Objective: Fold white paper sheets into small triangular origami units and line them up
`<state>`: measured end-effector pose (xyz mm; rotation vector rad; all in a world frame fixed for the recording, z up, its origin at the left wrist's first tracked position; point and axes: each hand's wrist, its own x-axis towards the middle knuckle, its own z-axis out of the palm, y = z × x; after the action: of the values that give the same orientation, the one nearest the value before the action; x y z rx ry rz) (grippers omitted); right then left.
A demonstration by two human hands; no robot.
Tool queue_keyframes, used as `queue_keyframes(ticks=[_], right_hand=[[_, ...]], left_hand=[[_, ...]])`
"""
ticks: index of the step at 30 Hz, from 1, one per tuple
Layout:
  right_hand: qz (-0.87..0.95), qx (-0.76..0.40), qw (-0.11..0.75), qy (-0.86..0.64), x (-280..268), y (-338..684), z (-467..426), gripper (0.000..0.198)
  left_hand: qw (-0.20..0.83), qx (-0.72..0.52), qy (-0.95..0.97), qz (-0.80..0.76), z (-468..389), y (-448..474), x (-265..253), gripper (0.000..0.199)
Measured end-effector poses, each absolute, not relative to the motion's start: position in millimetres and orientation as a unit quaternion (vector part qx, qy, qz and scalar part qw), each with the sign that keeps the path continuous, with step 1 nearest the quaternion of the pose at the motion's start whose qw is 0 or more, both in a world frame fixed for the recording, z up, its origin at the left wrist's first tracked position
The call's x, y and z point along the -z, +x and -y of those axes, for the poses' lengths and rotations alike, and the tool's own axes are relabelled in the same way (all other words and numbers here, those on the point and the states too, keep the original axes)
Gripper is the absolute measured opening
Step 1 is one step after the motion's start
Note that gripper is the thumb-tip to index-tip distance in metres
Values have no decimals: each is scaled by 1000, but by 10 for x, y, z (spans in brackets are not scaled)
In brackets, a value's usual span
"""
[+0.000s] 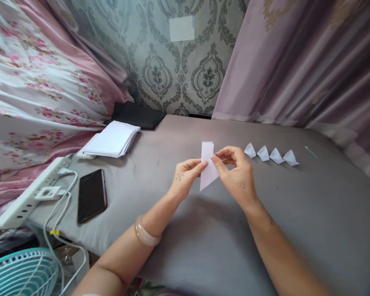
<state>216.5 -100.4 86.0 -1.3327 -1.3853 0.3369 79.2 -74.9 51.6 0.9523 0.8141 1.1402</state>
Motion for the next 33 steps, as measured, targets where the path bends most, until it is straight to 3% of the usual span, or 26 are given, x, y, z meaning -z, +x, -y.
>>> queue_keyframes(ticks=[15,23,33], right_hand=[[676,-89,487,-546,-743,2076,1046,12],[737,55,409,-535,-679,1955,1070,34],[735,92,383,-551,-654,1960,1050,41]], left_hand=[[687,-581,295,-322,730,825,-544,29],[680,-600,281,-315,771,813,-588,27],[692,-578,342,-266,809,822,-593,46]])
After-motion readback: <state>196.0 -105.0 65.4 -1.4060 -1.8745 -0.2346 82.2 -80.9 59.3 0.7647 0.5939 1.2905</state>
